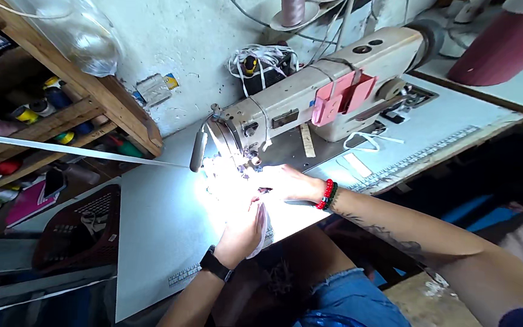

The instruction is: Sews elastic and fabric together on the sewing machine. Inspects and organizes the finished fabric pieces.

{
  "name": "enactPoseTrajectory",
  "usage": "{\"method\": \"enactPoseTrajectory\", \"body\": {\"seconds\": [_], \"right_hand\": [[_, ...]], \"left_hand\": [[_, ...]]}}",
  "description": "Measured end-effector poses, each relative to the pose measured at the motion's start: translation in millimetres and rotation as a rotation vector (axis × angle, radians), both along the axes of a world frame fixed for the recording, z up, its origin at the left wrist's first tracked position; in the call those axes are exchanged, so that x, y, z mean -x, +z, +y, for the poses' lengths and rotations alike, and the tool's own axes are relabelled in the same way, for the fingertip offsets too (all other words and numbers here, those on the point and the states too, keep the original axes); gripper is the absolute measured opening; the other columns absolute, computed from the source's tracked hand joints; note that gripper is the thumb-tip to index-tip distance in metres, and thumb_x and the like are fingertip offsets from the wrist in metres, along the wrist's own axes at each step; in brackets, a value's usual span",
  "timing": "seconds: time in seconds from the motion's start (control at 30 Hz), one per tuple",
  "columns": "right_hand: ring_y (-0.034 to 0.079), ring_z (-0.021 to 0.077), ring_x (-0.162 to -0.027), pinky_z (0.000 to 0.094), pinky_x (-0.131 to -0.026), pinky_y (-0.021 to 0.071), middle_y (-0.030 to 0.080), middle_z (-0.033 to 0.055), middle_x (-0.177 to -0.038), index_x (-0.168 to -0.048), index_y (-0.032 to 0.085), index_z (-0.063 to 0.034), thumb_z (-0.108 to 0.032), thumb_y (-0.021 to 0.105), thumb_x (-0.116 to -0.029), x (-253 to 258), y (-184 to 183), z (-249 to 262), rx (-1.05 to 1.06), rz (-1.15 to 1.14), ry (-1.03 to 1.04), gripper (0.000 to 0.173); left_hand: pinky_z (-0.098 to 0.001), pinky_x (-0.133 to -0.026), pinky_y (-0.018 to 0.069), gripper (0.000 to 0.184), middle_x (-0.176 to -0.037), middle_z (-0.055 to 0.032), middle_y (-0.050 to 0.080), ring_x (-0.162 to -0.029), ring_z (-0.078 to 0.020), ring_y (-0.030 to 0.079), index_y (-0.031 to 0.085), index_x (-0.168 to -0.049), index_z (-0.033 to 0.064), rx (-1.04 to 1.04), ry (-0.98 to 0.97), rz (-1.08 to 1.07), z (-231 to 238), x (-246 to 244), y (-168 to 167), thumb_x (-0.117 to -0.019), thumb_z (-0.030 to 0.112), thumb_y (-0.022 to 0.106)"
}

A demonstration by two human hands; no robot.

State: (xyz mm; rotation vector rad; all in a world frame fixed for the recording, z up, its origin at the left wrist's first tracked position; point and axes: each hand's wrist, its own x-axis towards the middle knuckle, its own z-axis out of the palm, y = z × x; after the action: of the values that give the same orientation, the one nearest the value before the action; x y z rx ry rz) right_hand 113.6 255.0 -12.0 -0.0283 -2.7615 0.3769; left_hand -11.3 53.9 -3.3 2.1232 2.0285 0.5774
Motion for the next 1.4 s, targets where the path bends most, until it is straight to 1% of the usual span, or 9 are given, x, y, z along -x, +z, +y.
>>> {"method": "enactPoseTrajectory", "body": {"seconds": [0.23,0.4,0.5,0.63,0.77,0.87,1.0,1.1,1.4], "right_hand": [[0.067,0.0269,-0.086,0.0453,-0.067,0.0540,0.069,0.0056,-0.092,-0.103,0.073,-0.0164,-0.020,0.067,-0.0899,1.4,-2.3,1.1,-0.015,0.008,-0.022,0.015],[0.067,0.0296,-0.087,0.0469,-0.063,0.0538,0.069,0.0061,-0.096,-0.105,0.073,-0.0178,-0.015,0.068,-0.0885,4.6,-1.5,-2.7,-0.067,-0.035,-0.102,0.017],[0.067,0.0328,-0.102,0.0479,-0.072,0.0559,0.066,0.0055,-0.135,-0.126,0.071,-0.0157,-0.008,0.064,-0.0927,5.9,-3.2,-6.7,-0.155,-0.115,-0.195,0.035],[0.066,0.0339,-0.106,0.0500,-0.080,0.0561,0.063,0.0081,-0.139,-0.125,0.072,-0.0151,-0.009,0.065,-0.0937,-0.1,-0.7,-11.7,-0.109,-0.131,-0.265,0.033],[0.068,0.0277,-0.107,0.0544,-0.087,0.0546,0.070,0.0080,-0.120,-0.114,0.074,-0.0135,-0.019,0.074,-0.0822,-19.7,16.3,-27.0,0.312,-0.088,-0.182,0.032],[0.069,0.0233,-0.100,0.0479,-0.081,0.0556,0.072,0.0067,-0.105,-0.109,0.074,-0.0147,-0.039,0.072,-0.0897,-27.0,7.0,-41.1,0.264,-0.016,-0.095,0.031],[0.072,0.0272,-0.079,0.0481,-0.063,0.0561,0.074,0.0074,-0.089,-0.107,0.076,-0.0142,-0.013,0.065,-0.0875,-34.9,-6.7,-52.0,-0.008,0.156,-0.022,0.022],[0.071,0.0283,-0.082,0.0477,-0.064,0.0560,0.074,0.0073,-0.093,-0.112,0.076,-0.0166,-0.013,0.063,-0.0910,-37.8,-4.7,-51.1,-0.070,0.127,-0.035,0.025],[0.063,0.0258,-0.083,0.0412,-0.060,0.0506,0.067,0.0040,-0.090,-0.104,0.073,-0.0187,-0.013,0.067,-0.0871,-22.1,-0.3,-30.8,-0.102,0.036,-0.094,0.019]], "left_hand": [[-0.0393,-0.101,0.0520,0.030,-0.124,-0.0089,0.070,-0.119,-0.0226,0.064,0.075,-0.108,0.0053,-0.038,-0.022,0.097,8.6,1.9,7.8,-0.1031,0.018,0.048],[-0.0435,-0.098,0.0537,0.037,-0.127,-0.0125,0.067,-0.117,-0.0244,0.065,0.072,-0.122,0.0077,0.113,0.066,0.069,11.4,-0.4,11.2,-0.1057,0.028,0.045],[-0.0463,-0.102,0.0518,0.053,-0.141,-0.0145,0.059,-0.121,-0.0260,0.063,0.062,-0.141,0.0091,0.183,0.110,0.041,16.7,0.7,8.6,-0.1062,0.045,0.044],[-0.0448,-0.096,0.0559,0.069,-0.136,-0.0160,0.062,-0.112,-0.0244,0.068,0.059,-0.140,0.0026,0.081,0.034,-0.030,15.9,20.8,6.2,-0.0926,0.051,0.070],[-0.0363,-0.094,0.0581,0.022,-0.119,-0.0096,0.070,-0.105,-0.0173,0.070,0.072,-0.111,0.0038,-0.146,-0.117,-0.057,13.5,44.9,2.4,-0.0949,0.020,0.069],[-0.0342,-0.088,0.0586,0.014,-0.114,-0.0074,0.073,-0.098,-0.0155,0.071,0.074,-0.099,0.0072,-0.212,-0.152,-0.002,13.5,44.4,-4.8,-0.0971,0.016,0.064],[-0.0319,-0.079,0.0584,0.022,-0.103,-0.0015,0.073,-0.089,-0.0121,0.070,0.076,-0.102,0.0129,-0.155,-0.230,0.078,6.9,39.2,-1.7,-0.1035,0.022,0.056],[-0.0324,-0.073,0.0573,0.027,-0.100,-0.0016,0.072,-0.085,-0.0128,0.069,0.077,-0.108,0.0154,-0.151,-0.209,0.129,2.8,34.5,-1.8,-0.1057,0.026,0.052],[-0.0382,-0.088,0.0550,0.024,-0.101,-0.0030,0.071,-0.097,-0.0174,0.068,0.079,-0.103,0.0134,-0.235,-0.057,0.208,20.6,41.8,-9.5,-0.1021,0.023,0.057]]}}
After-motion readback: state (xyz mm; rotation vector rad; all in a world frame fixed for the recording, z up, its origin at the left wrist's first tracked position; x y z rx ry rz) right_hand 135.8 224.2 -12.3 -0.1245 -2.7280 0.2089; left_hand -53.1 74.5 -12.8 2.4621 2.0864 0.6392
